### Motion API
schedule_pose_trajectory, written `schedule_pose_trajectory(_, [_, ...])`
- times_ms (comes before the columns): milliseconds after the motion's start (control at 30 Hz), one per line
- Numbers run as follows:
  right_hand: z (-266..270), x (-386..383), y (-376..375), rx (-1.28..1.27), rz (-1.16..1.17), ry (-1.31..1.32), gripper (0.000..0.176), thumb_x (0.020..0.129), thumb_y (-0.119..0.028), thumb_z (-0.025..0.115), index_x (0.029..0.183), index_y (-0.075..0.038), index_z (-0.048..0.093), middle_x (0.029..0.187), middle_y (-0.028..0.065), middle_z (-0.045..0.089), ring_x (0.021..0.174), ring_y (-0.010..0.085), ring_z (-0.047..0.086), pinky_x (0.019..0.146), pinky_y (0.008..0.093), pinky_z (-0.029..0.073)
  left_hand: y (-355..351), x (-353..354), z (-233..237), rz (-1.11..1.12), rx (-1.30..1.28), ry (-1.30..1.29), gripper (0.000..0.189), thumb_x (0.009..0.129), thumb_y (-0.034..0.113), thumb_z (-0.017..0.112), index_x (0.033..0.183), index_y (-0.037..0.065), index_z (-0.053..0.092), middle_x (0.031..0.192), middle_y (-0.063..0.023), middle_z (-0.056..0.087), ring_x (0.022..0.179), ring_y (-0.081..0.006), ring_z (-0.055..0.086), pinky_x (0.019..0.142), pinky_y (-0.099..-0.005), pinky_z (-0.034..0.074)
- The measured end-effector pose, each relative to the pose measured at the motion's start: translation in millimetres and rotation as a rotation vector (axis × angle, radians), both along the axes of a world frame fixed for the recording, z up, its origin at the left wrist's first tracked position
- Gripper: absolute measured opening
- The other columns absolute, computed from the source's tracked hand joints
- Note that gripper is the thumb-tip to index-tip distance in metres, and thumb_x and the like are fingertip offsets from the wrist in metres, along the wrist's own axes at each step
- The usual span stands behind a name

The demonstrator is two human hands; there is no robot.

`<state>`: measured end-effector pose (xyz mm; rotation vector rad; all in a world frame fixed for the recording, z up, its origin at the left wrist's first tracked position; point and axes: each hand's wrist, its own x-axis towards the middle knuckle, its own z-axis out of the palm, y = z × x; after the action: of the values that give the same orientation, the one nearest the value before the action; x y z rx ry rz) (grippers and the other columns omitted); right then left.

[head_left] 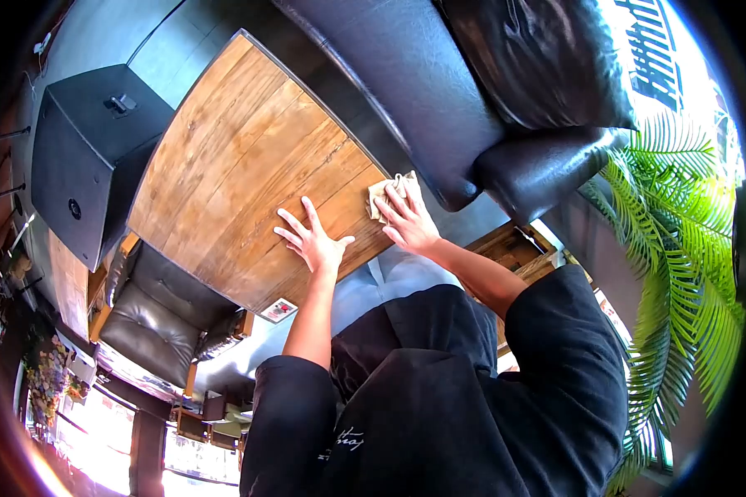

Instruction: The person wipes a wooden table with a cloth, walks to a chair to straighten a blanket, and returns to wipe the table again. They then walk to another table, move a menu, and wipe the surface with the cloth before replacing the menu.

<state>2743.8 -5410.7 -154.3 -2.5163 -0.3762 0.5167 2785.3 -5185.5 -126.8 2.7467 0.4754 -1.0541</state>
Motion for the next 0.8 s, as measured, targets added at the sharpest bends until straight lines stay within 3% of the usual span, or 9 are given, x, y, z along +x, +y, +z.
schedule_pose_trajectory(67, [-7, 8, 4, -0.042, 0.039, -0.023, 0.061, 0.092, -0.032, 0.059, 0.15, -0.016, 0.044, 0.157, 0.0159, 0.035, 0.147, 0.0431, 0.024, 0.122, 0.0534, 0.016, 1, -2, -2, -0.019, 0.0, -0.013, 0.145, 0.048, 0.039, 0.099, 0.16, 0.033, 0.006, 0.163, -0.0257, -0.013, 0.145, -0.0606, 0.002, 0.113, -0.0685, 0.025])
schedule_pose_trajectory(100, [-16, 20, 8, -0.056, 0.071, -0.011, 0.063, 0.093, -0.036, 0.059, 0.152, -0.023, 0.041, 0.159, 0.005, 0.035, 0.149, 0.0384, 0.023, 0.121, 0.0536, 0.019, 1, -1, -2, -0.017, -0.006, 0.002, 0.144, 0.05, 0.038, 0.098, 0.16, 0.033, 0.005, 0.163, -0.0257, -0.013, 0.145, -0.0608, 0.001, 0.113, -0.069, 0.025])
schedule_pose_trajectory(200, [-8, 93, 27, -0.031, 0.187, -0.159, 0.066, 0.092, -0.038, 0.059, 0.153, -0.022, 0.039, 0.158, 0.004, 0.038, 0.148, 0.0301, 0.03, 0.12, 0.0482, 0.023, 1, 1, -1, -0.006, -0.016, 0.036, 0.141, 0.054, 0.036, 0.097, 0.16, 0.034, 0.004, 0.163, -0.0256, -0.013, 0.145, -0.0613, -0.001, 0.112, -0.0703, 0.024])
schedule_pose_trajectory(367, [-35, 249, 86, 0.002, 0.346, -0.437, 0.057, 0.097, -0.036, 0.051, 0.151, -0.021, 0.04, 0.158, 0.0041, 0.038, 0.147, 0.0293, 0.033, 0.116, 0.0453, 0.033, 4, -2, -5, 0.004, -0.023, 0.03, 0.143, 0.052, 0.037, 0.097, 0.16, 0.033, 0.004, 0.163, -0.0251, -0.013, 0.144, -0.0618, 0.0, 0.108, -0.0722, 0.031])
schedule_pose_trajectory(500, [-79, 364, 137, -0.053, 0.199, -0.635, 0.051, 0.1, -0.043, 0.045, 0.148, -0.027, 0.045, 0.157, 0.0015, 0.04, 0.147, 0.0298, 0.031, 0.12, 0.0469, 0.026, 6, -2, -4, 0.039, -0.061, 0.011, 0.143, 0.051, 0.033, 0.098, 0.16, 0.035, 0.006, 0.164, -0.0219, -0.013, 0.145, -0.0603, -0.002, 0.108, -0.0727, 0.031])
schedule_pose_trajectory(600, [-57, 367, 152, -0.175, 0.093, -0.65, 0.052, 0.1, -0.04, 0.047, 0.15, -0.025, 0.043, 0.157, 0.0004, 0.039, 0.146, 0.0294, 0.031, 0.12, 0.0466, 0.023, 9, -6, -8, 0.06, -0.08, -0.006, 0.144, 0.048, 0.033, 0.099, 0.16, 0.035, 0.008, 0.164, -0.0204, -0.014, 0.145, -0.06, -0.002, 0.108, -0.0729, 0.031])
schedule_pose_trajectory(633, [-61, 361, 155, -0.103, 0.116, -0.615, 0.053, 0.1, -0.039, 0.047, 0.15, -0.023, 0.042, 0.158, 0.0013, 0.037, 0.147, 0.0295, 0.03, 0.12, 0.0477, 0.023, 10, -4, -6, 0.062, -0.086, -0.016, 0.145, 0.047, 0.033, 0.099, 0.16, 0.036, 0.008, 0.164, -0.02, -0.014, 0.145, -0.0601, -0.002, 0.108, -0.0731, 0.031])
schedule_pose_trajectory(733, [-55, 295, 141, 0.027, 0.341, -0.448, 0.055, 0.099, -0.038, 0.05, 0.151, -0.021, 0.041, 0.159, 0.0027, 0.035, 0.148, 0.0291, 0.03, 0.12, 0.0497, 0.025, 11, 5, 11, 0.071, -0.106, 0.019, 0.12, 0.063, 0.019, 0.092, 0.159, 0.03, 0.02, 0.166, -0.0195, -0.004, 0.146, -0.0591, 0.003, 0.111, -0.0671, 0.034])
schedule_pose_trajectory(800, [-39, 226, 128, 0.06, 0.447, -0.28, 0.06, 0.098, -0.035, 0.052, 0.154, -0.02, 0.036, 0.161, 0.0041, 0.031, 0.148, 0.0288, 0.031, 0.119, 0.0495, 0.027, 24, -9, 2, 0.121, -0.205, -0.195, 0.094, 0.073, 0.008, 0.079, 0.154, 0.022, 0.032, 0.164, -0.0185, 0.012, 0.147, -0.0548, 0.011, 0.113, -0.0627, 0.032])
